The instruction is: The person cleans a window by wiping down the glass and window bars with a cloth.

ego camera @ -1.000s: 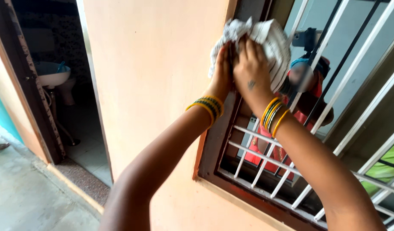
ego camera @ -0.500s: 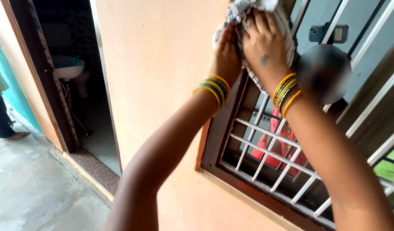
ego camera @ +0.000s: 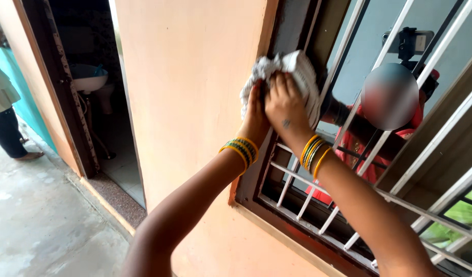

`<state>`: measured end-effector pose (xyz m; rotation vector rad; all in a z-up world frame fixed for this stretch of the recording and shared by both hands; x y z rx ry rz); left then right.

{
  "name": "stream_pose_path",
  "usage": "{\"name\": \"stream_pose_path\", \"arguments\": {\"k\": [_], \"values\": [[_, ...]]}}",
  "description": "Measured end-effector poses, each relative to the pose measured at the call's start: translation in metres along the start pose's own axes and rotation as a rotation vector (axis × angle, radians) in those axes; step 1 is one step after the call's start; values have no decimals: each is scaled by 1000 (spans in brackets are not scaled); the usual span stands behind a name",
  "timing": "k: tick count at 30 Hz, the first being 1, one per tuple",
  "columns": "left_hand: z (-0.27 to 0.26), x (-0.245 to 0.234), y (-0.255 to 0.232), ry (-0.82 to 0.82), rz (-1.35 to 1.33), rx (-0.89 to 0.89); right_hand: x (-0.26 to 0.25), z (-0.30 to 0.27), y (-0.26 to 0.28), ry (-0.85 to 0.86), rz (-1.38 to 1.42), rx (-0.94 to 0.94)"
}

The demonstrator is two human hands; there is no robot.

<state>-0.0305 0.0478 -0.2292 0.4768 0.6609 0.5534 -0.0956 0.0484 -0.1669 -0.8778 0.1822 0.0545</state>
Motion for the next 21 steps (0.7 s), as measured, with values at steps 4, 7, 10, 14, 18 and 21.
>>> {"name": "stream_pose_path", "arguments": {"k": [4, 7, 10, 14, 18, 21], "values": [[-37, 17, -7, 90, 100, 88, 1, -25, 32, 58, -101, -103], [-42, 4, 13, -108, -93, 34, 5, -20, 22, 138, 79, -123], [-19, -21, 46, -375, -373, -116, -5, -2, -17, 84, 21, -73], [58, -51, 89, -466, -502, -229, -22, 30, -86, -29, 21, 71], [122, -77, 104, -330, -495, -245, 10, 46, -137, 123, 616, 318], [131, -68, 113, -290, -539, -235, -1, 37, -128, -168, 650, 235]]}}
Point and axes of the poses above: each hand's wrist, its own z-axis towards the middle knuckle, its own x-axis out of the palm, y = z × x, the point moved 10 cm from there along z, towards the middle knuckle, and after that the axes turned 5 degrees about y, right-handed, at the moved point
